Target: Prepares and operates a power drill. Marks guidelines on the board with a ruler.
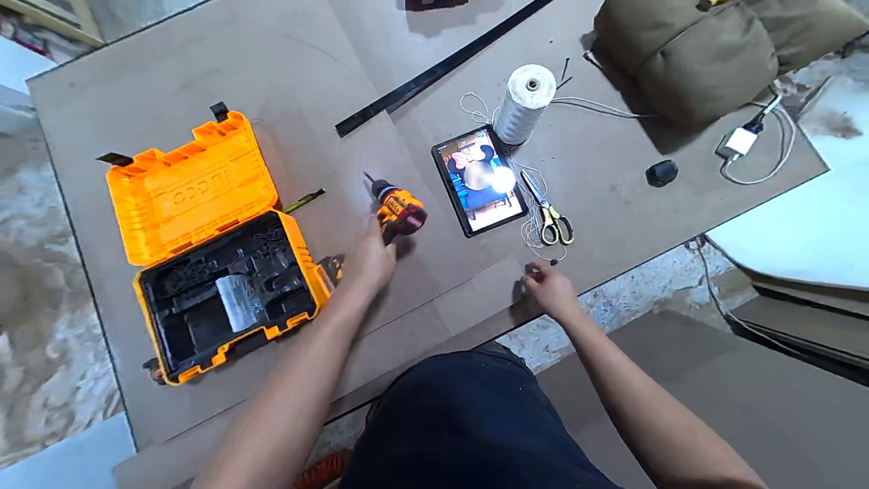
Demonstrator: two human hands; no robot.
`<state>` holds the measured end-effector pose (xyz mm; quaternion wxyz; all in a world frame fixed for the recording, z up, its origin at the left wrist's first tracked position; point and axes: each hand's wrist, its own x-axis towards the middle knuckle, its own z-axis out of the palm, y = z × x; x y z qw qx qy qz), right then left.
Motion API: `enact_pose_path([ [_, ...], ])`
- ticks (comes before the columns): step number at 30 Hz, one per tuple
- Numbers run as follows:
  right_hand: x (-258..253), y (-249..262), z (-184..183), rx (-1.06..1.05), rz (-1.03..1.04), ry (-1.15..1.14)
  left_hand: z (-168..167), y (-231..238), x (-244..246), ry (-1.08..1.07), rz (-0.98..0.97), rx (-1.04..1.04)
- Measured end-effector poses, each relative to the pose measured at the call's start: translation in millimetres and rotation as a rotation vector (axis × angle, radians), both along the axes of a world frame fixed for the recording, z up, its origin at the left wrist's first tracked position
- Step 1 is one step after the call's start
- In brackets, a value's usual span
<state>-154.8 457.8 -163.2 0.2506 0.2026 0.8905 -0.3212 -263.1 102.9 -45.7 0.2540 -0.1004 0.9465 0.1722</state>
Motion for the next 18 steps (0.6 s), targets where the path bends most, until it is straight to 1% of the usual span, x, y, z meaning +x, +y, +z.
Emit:
enact_pose_path([
  [2, -2, -14, 8, 0.064, 0.005, -0.033, -21, 17, -12, -0.028, 0.019, -0.026],
  [4, 3, -13, 9, 0.086, 0.014, -0.014, -40, 30, -15, -0.060, 0.027, -0.052],
  [6, 11, -10, 3, 0.037, 0.033, 0.066, -55, 29, -11, -0.033, 0.023, -0.060],
  [8, 23, -6, -1, -0.028, 0.064, 0.130, -55, 20, 1, 0.029, -0.003, -0.040],
  [10, 31, -4, -1, -0.067, 0.100, 0.150, -43, 4, 28, 0.155, -0.069, 0.014],
  [12, 34, -5, 3, -0.090, 0.122, 0.141, -34, -24, 75, 0.360, -0.112, 0.066],
  [13, 33, -8, 7, -0.099, 0.122, 0.125, -31, -44, 104, 0.445, -0.081, 0.064],
  [14, 31, -10, 9, -0.104, 0.116, 0.117, -28, -68, 134, 0.476, -0.010, 0.040],
  [15, 30, -13, 10, -0.102, 0.106, 0.112, -26, -95, 165, 0.459, 0.100, -0.002],
  [18, 24, -29, 16, -0.024, 0.073, 0.072, -37, -195, 259, 0.291, 0.557, -0.162],
])
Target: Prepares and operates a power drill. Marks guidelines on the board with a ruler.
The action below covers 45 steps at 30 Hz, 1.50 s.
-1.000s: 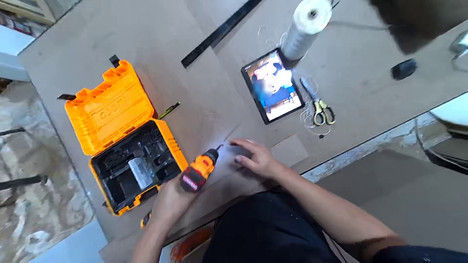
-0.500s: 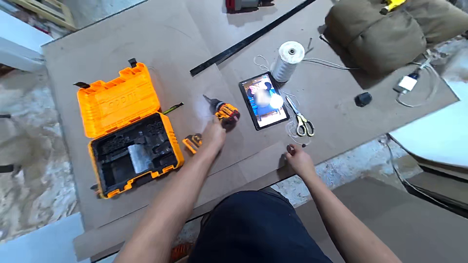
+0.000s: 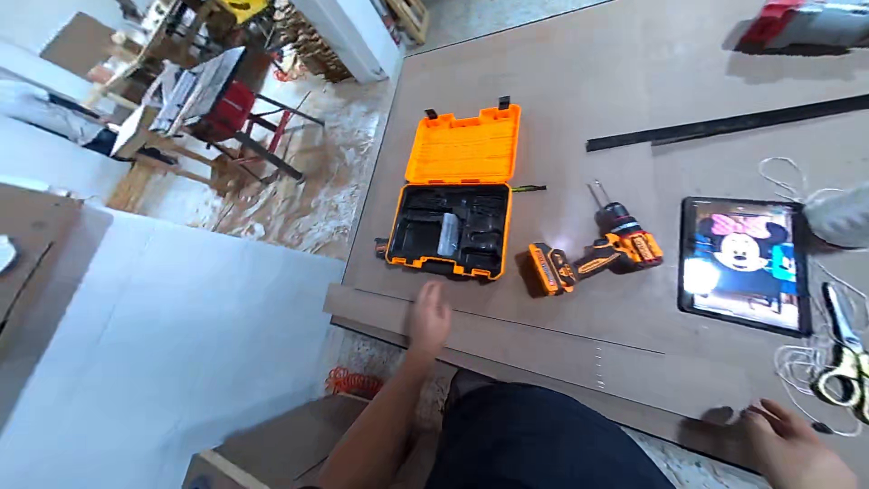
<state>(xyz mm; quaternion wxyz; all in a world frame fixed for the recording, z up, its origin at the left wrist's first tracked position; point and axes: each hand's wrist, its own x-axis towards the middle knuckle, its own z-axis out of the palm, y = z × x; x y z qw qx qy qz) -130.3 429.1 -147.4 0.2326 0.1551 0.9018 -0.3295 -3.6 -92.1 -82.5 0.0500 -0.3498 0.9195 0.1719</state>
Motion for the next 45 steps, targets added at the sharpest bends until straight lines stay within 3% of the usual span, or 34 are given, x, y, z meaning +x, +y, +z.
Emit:
enact_pose_path([
  [3, -5, -21, 9, 0.107, -0.081, -0.027, -3, -90, 85, -0.106, 0.405, -0.003],
  [7, -4, -56, 17, 0.121, -0.153, -0.020, -8, -187, 152, -0.219, 0.689, 0.022],
  [10, 8, -87, 21, 0.308, -0.056, -0.025, -12, -245, 170, -0.215, 0.776, 0.064],
  [15, 20, -99, 8, 0.391, -0.040, -0.066, -36, -317, 172, -0.203, 0.687, 0.187],
  [22, 13, -68, -4, 0.222, -0.036, -0.083, -44, -355, 182, -0.199, 0.619, 0.303],
  [27, 16, -84, -6, 0.258, -0.152, -0.037, -41, -363, 184, -0.218, 0.658, 0.390],
  [30, 12, -64, -28, 0.239, -0.193, 0.016, -37, -366, 185, -0.222, 0.702, 0.451],
  [34, 13, -61, -25, 0.145, -0.274, 0.010, -30, -371, 186, -0.375, 0.607, 0.401],
  [45, 27, -54, -15, 0.255, -0.181, -0.031, -28, -352, 201, -0.519, 0.584, 0.355],
])
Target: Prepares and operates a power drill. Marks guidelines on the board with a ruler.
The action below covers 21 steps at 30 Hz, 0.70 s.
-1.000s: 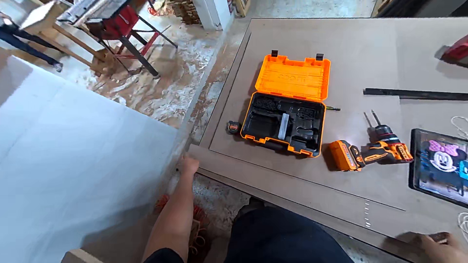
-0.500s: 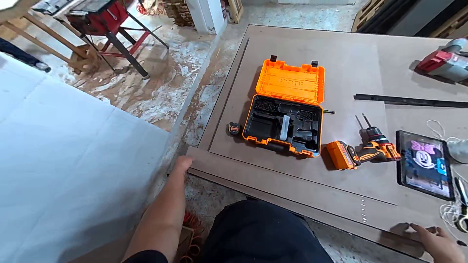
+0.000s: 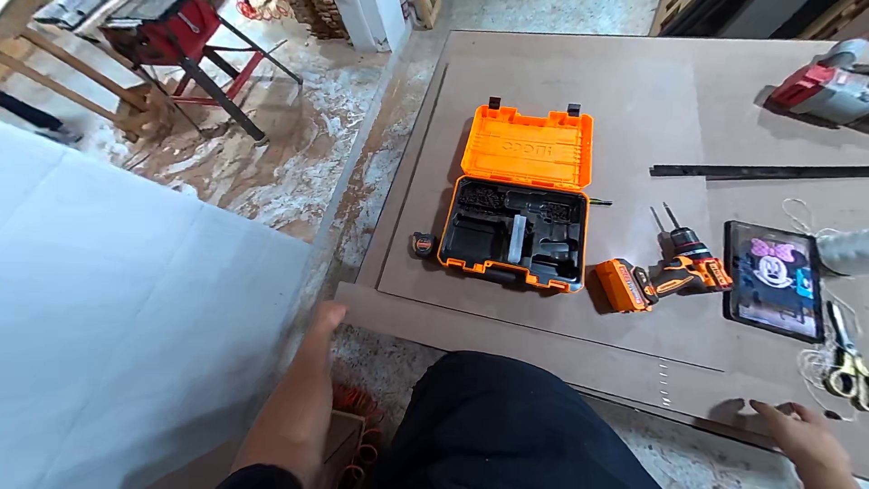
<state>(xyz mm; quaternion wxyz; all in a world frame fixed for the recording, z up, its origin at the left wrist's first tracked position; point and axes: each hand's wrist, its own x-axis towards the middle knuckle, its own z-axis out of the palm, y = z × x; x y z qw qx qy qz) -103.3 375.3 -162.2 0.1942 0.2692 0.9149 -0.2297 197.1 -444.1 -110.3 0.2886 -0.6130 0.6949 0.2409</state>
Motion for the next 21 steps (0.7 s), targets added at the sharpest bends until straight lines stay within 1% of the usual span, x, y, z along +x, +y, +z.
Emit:
enact_pose_path([
  [3, 11, -33, 20, -0.008, 0.005, -0.037, -8, 5, 10, 0.056, -0.048, 0.001],
  [5, 12, -43, 21, 0.015, -0.028, -0.020, -13, 21, -6, 0.086, -0.161, -0.119],
  [7, 10, -45, 16, 0.073, -0.045, -0.005, -15, 48, -37, 0.249, -0.256, -0.262],
  [8, 10, -49, 13, 0.090, -0.041, 0.015, -13, 63, -56, 0.353, -0.309, -0.295],
  [11, 14, -55, 9, 0.065, -0.004, 0.101, -6, 110, -120, 0.674, -0.522, -0.272],
  [12, 14, -53, 9, 0.043, 0.008, 0.105, -5, 123, -142, 0.761, -0.557, -0.264],
  [13, 14, -50, 11, 0.026, 0.014, 0.099, -5, 133, -162, 0.809, -0.549, -0.258],
  [14, 15, -47, 13, 0.010, 0.009, 0.094, -4, 139, -180, 0.805, -0.503, -0.241],
  [16, 16, -33, 20, -0.025, -0.013, 0.099, -2, 148, -205, 0.691, -0.411, -0.201],
  [18, 19, -12, 21, -0.055, -0.020, 0.132, -5, 157, -217, 0.581, -0.384, -0.206],
  [21, 19, 23, 20, -0.026, -0.079, 0.149, -5, 180, -235, 0.456, -0.371, -0.268],
])
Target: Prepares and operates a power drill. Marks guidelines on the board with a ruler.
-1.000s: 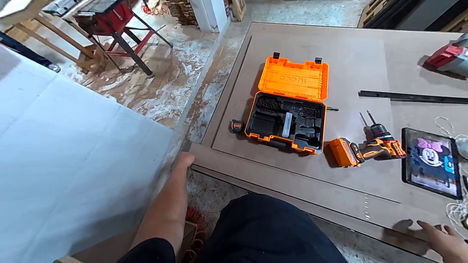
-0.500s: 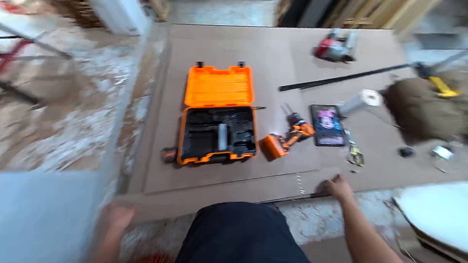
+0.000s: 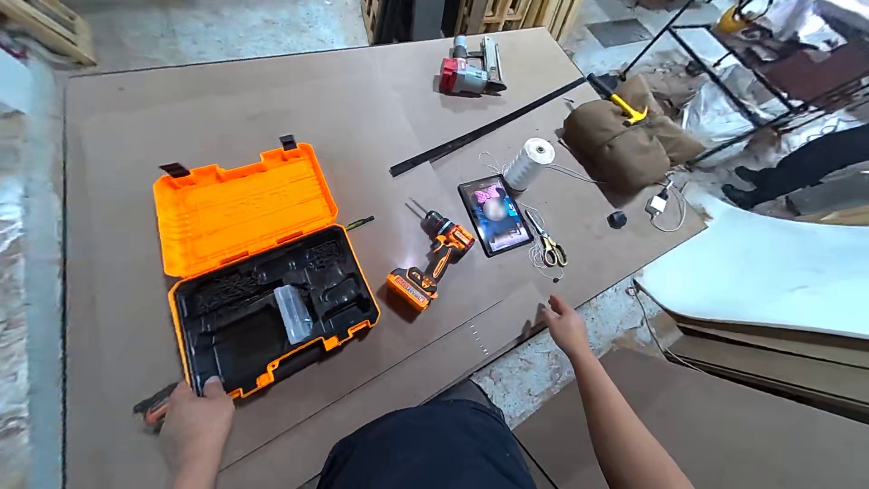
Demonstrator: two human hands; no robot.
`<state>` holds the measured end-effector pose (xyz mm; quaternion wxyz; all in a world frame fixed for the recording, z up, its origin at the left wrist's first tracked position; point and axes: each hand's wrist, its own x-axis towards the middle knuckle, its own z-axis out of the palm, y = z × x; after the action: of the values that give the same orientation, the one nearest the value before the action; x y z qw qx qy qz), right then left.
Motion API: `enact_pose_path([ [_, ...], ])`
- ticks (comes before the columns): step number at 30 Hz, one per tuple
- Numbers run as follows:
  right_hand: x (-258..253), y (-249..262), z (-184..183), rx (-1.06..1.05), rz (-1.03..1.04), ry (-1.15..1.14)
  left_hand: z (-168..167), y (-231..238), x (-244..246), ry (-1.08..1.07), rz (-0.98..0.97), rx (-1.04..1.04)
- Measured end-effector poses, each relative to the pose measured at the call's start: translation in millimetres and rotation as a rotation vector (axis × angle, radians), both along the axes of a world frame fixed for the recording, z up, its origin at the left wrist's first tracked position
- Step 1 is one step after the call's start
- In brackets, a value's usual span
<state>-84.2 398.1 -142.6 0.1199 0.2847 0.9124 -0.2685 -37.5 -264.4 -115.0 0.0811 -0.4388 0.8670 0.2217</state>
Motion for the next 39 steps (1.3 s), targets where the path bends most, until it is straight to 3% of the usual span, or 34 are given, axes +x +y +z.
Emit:
enact_pose_path([
  [5, -33, 47, 2, 0.073, -0.012, -0.033, 4, 12, -56, -0.119, -0.022, -0.089],
  [9, -83, 62, 0, 0.113, 0.077, -0.021, 15, -22, -113, -0.196, 0.020, -0.074],
  [12, -106, 71, -10, 0.185, 0.123, 0.025, 27, -45, -154, -0.351, -0.051, -0.086],
  [15, -116, 84, -16, 0.223, 0.106, 0.080, 69, 17, -206, -0.094, -0.240, -0.173],
  [17, -117, 89, -21, 0.238, 0.093, 0.076, 82, 87, -247, 0.043, -0.580, -0.211],
  [19, -121, 86, -23, 0.223, 0.104, 0.075, 65, 153, -285, 0.049, -0.901, -0.274],
  [22, -126, 66, -18, 0.171, 0.151, 0.117, 18, 216, -328, -0.148, -1.115, -0.396],
  [26, -114, 55, -6, 0.108, 0.154, 0.168, -4, 254, -352, -0.505, -1.163, -0.541],
  [28, -101, 56, 1, 0.069, 0.104, 0.154, -11, 250, -359, -0.491, -1.264, -0.596],
  [30, -84, 61, 2, 0.052, 0.067, 0.129, -16, 237, -373, -0.335, -1.377, -0.552],
  [32, -67, 65, -1, 0.042, 0.048, 0.122, -16, 232, -391, -0.067, -1.359, -0.388],
  [34, -49, 66, -4, 0.025, 0.050, 0.124, -8, 246, -412, 0.133, -1.163, -0.210],
  [36, -32, 60, -3, -0.004, 0.064, 0.121, 2, 267, -434, 0.168, -0.956, -0.088],
  [39, -16, 42, 16, -0.106, 0.086, 0.108, -7, 290, -468, 0.070, -0.847, -0.034],
])
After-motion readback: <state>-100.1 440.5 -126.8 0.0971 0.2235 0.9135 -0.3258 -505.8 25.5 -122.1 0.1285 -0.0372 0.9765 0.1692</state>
